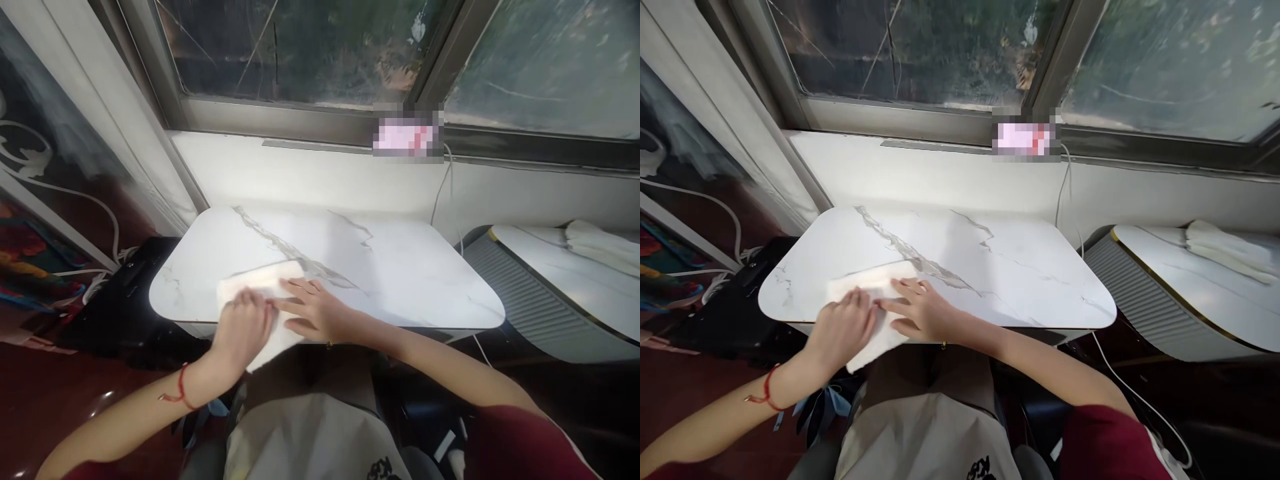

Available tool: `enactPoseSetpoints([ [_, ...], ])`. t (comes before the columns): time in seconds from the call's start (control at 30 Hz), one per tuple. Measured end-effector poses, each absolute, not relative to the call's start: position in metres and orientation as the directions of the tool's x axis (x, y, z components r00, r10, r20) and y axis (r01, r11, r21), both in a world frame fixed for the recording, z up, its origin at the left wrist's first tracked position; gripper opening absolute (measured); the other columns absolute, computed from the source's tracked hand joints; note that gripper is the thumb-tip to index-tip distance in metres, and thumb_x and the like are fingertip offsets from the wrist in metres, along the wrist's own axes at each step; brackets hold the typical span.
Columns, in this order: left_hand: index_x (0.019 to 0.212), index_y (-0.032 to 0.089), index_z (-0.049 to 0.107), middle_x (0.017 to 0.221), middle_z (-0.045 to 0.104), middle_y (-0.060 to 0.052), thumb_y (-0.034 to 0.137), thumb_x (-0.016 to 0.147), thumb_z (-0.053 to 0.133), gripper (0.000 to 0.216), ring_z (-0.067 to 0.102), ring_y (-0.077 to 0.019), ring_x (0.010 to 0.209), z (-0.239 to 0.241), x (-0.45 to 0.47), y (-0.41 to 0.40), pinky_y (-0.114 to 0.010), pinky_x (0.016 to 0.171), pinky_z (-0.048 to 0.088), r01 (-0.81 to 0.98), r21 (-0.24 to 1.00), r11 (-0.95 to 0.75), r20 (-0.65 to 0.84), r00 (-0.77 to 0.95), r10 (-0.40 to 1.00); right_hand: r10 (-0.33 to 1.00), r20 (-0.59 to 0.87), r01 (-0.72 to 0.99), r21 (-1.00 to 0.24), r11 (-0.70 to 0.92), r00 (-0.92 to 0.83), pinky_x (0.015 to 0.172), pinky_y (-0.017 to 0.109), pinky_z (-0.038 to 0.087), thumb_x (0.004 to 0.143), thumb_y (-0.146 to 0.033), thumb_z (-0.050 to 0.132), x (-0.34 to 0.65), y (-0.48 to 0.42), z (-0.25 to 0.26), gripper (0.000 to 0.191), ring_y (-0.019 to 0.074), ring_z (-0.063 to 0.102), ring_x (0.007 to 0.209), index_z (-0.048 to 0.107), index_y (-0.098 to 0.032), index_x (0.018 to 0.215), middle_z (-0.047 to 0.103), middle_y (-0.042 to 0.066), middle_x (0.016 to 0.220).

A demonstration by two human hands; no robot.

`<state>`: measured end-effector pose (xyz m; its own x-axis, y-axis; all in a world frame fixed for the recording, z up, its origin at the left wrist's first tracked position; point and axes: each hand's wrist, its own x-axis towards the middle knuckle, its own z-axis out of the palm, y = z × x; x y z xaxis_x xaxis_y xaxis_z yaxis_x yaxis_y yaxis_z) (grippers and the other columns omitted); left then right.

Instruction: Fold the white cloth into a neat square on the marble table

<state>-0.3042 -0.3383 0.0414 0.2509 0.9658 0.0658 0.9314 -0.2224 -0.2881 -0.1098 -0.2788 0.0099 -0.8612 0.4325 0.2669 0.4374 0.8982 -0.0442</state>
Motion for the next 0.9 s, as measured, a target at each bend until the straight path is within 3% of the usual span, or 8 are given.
enactPoseSetpoints([
  [0.13, 0.122, -0.005, 0.069, 0.123, 0.067, -0.034, 0.028, 0.099, 0.020, 0.063, 0.072, -0.0389, 0.105, 0.037, -0.360, -0.332, -0.048, 0.078, 0.057, 0.971, -0.236, -0.035, 0.112, 0.063, 0.992, 0.350, 0.276, 0.370, 0.024, 0.929, -0.895, 0.105, 0.050, 0.044, 0.106, -0.046, 0.039, -0.178, -0.256, 0.010, 0.048, 0.0341, 0.049, 0.135, 0.054, -0.023, 0.146, 0.046, 0.021, 0.154],
  [0.23, 0.132, -0.009, 0.062, 0.135, 0.060, -0.034, 0.027, 0.096, 0.018, 0.067, 0.067, -0.0414, 0.118, 0.031, -0.399, -0.314, -0.052, 0.082, 0.057, 0.977, -0.210, 0.040, 0.118, -0.015, 0.993, 0.329, 0.300, 0.364, 0.066, 0.929, -0.895, 0.105, 0.051, 0.042, 0.106, -0.049, 0.038, -0.227, -0.238, 0.004, 0.051, 0.0337, 0.052, 0.129, 0.053, -0.021, 0.146, 0.049, 0.022, 0.151],
  [0.33, 0.142, -0.009, 0.052, 0.148, 0.051, -0.029, 0.024, 0.093, 0.021, 0.066, 0.053, -0.0360, 0.138, 0.025, -0.429, -0.282, -0.049, 0.100, 0.051, 0.971, -0.234, 0.043, 0.080, -0.024, 0.996, 0.381, 0.322, 0.428, 0.090, 0.899, -0.867, 0.105, 0.054, 0.040, 0.107, -0.046, 0.032, -0.261, -0.216, -0.003, 0.053, 0.0363, 0.051, 0.129, 0.050, -0.018, 0.148, 0.047, 0.024, 0.151],
  [0.47, 0.152, -0.002, 0.042, 0.158, 0.042, -0.020, 0.026, 0.096, 0.023, 0.065, 0.040, -0.0273, 0.149, 0.015, -0.447, -0.233, -0.043, 0.119, 0.034, 0.967, -0.239, 0.087, 0.087, -0.068, 0.994, 0.454, 0.339, 0.512, 0.101, 0.853, -0.824, 0.106, 0.053, 0.036, 0.108, -0.044, 0.024, -0.278, -0.181, -0.009, 0.056, 0.0378, 0.048, 0.132, 0.045, -0.017, 0.153, 0.044, 0.024, 0.154],
  [0.7, 0.156, -0.002, 0.034, 0.163, 0.033, -0.020, 0.023, 0.099, 0.021, 0.063, 0.032, -0.0271, 0.153, 0.015, -0.431, -0.151, -0.043, 0.120, 0.029, 0.973, -0.215, 0.083, 0.089, -0.065, 0.994, 0.561, 0.368, 0.614, 0.033, 0.789, -0.741, 0.111, 0.052, 0.034, 0.108, -0.041, 0.028, -0.273, -0.110, -0.014, 0.052, 0.0332, 0.042, 0.139, 0.041, -0.024, 0.156, 0.042, 0.015, 0.159],
  [0.9, 0.159, -0.001, 0.026, 0.168, 0.023, -0.017, 0.026, 0.102, 0.017, 0.064, 0.022, -0.0272, 0.156, 0.025, -0.408, -0.085, -0.041, 0.124, 0.022, 0.982, -0.170, 0.087, -0.026, -0.092, 0.995, 0.702, 0.303, 0.726, -0.048, 0.686, -0.644, 0.117, 0.048, 0.028, 0.108, -0.040, 0.031, -0.260, -0.053, -0.016, 0.052, 0.0295, 0.033, 0.149, 0.041, -0.028, 0.157, 0.034, 0.011, 0.165],
])
